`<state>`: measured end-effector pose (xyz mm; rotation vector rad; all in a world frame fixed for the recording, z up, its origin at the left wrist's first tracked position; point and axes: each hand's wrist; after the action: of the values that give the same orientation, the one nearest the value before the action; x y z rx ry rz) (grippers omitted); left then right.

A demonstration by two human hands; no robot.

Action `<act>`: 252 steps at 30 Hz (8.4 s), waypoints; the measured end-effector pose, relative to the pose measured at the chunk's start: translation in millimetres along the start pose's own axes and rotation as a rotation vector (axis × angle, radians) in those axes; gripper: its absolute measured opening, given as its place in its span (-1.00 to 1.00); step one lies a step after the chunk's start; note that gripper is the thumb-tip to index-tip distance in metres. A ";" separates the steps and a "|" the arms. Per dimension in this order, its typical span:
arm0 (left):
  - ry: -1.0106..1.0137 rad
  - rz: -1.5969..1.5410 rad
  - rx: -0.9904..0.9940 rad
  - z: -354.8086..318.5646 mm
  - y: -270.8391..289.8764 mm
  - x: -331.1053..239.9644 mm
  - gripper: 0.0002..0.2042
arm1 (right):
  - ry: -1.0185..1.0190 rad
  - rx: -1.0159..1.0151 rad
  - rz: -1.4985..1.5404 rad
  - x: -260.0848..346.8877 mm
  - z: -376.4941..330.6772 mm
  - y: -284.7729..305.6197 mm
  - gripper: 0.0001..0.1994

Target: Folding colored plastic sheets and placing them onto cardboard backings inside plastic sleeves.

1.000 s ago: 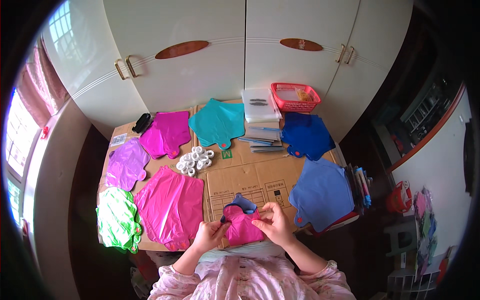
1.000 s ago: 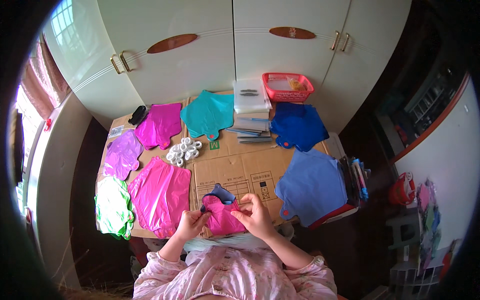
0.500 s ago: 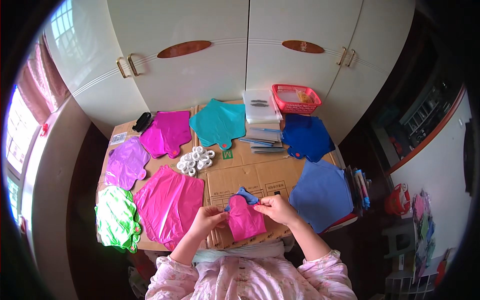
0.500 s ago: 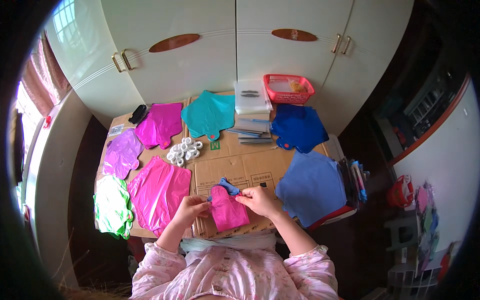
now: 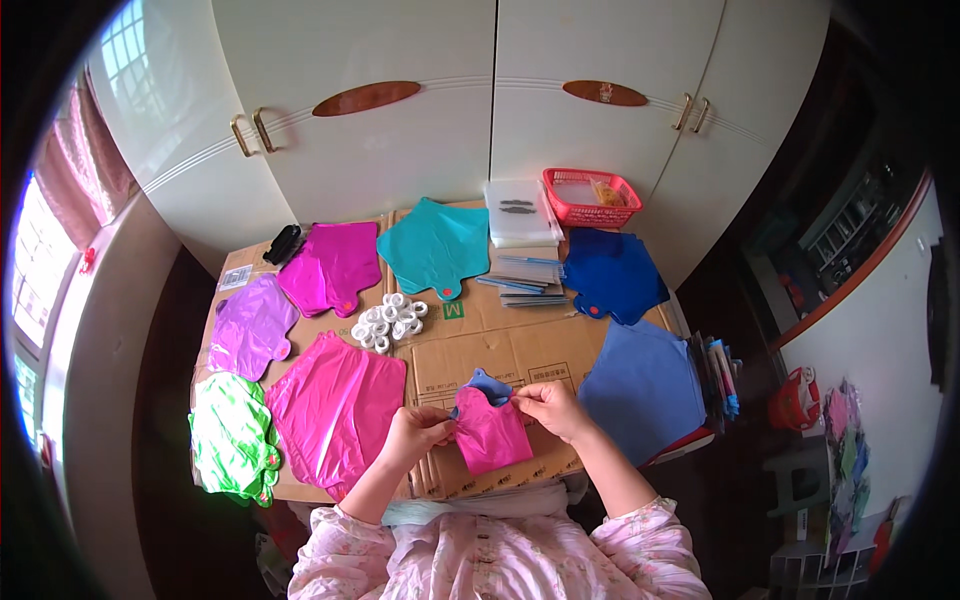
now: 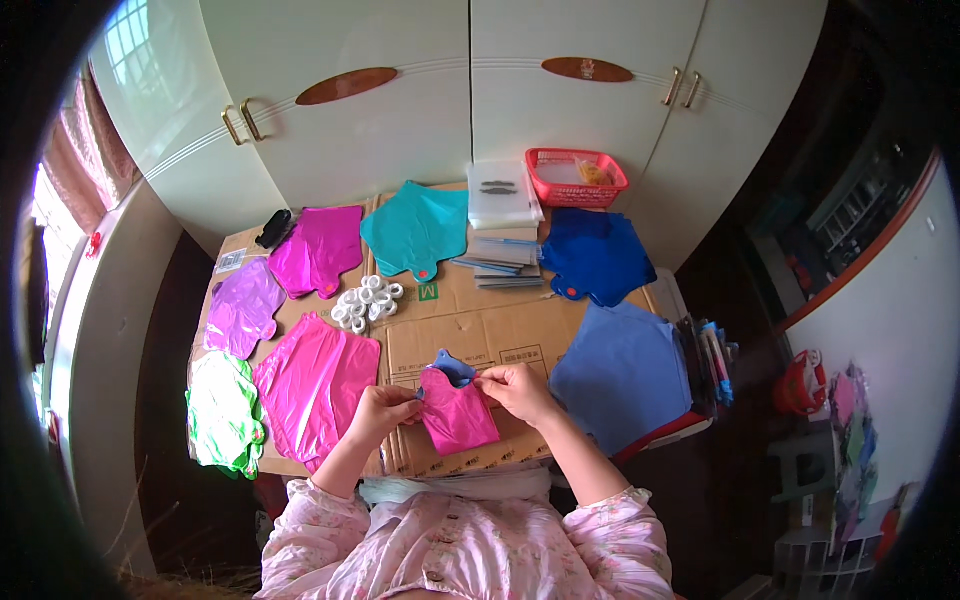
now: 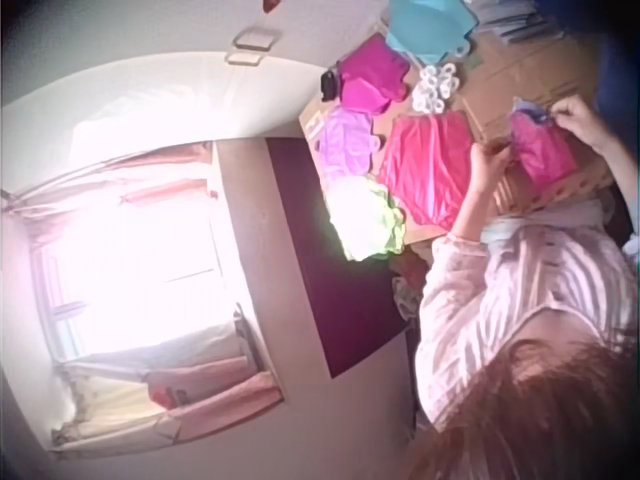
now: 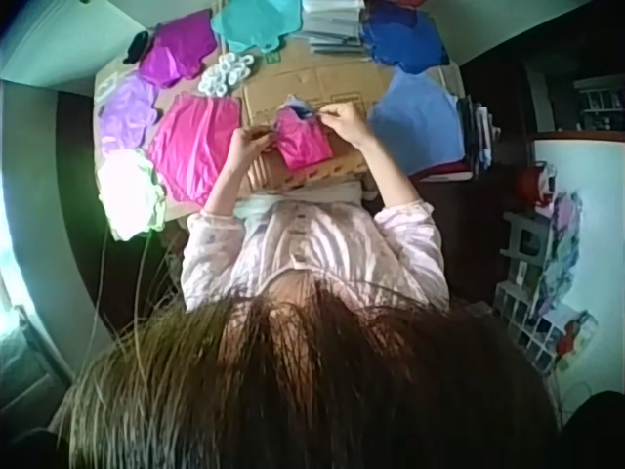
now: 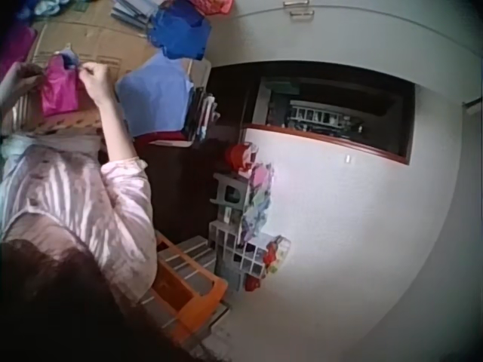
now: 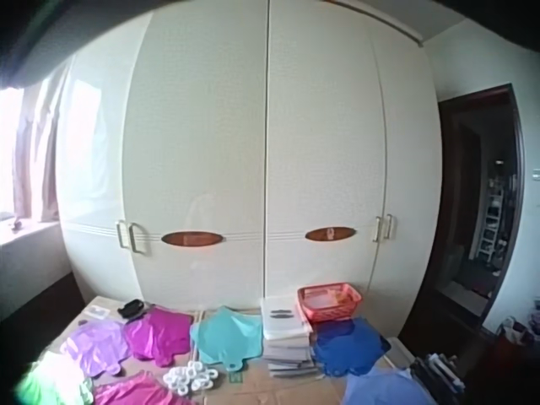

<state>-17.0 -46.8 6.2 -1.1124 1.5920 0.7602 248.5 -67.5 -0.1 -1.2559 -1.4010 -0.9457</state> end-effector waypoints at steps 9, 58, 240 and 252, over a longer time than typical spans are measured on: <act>-0.128 0.062 -0.083 -3.0 -6.1 4.1 -0.88 | 0.338 -0.236 -0.070 -15.1 -4.3 -21.4 -0.85; -0.870 1.277 0.024 -14.2 -24.2 -3.6 -0.89 | 0.526 0.006 -0.744 1.3 23.6 -1.7 -0.94; -0.764 1.459 0.225 -29.1 -5.2 -10.3 -0.41 | 0.705 0.458 -1.379 8.0 68.6 18.9 -0.29; -0.739 1.482 0.216 -33.8 -12.6 -16.3 -0.37 | 0.660 0.618 -1.375 22.8 71.8 18.8 -0.04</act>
<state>-16.9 -76.4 32.4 0.7010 1.5502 1.6021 255.6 9.6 6.3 0.6362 -1.6927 -1.4152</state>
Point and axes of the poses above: each hand's wrist, its own z-axis towards the middle knuckle, its own y-axis out of the back of the hand, x = y × z, and after that the axes turned 2 degrees about -x, right-handed
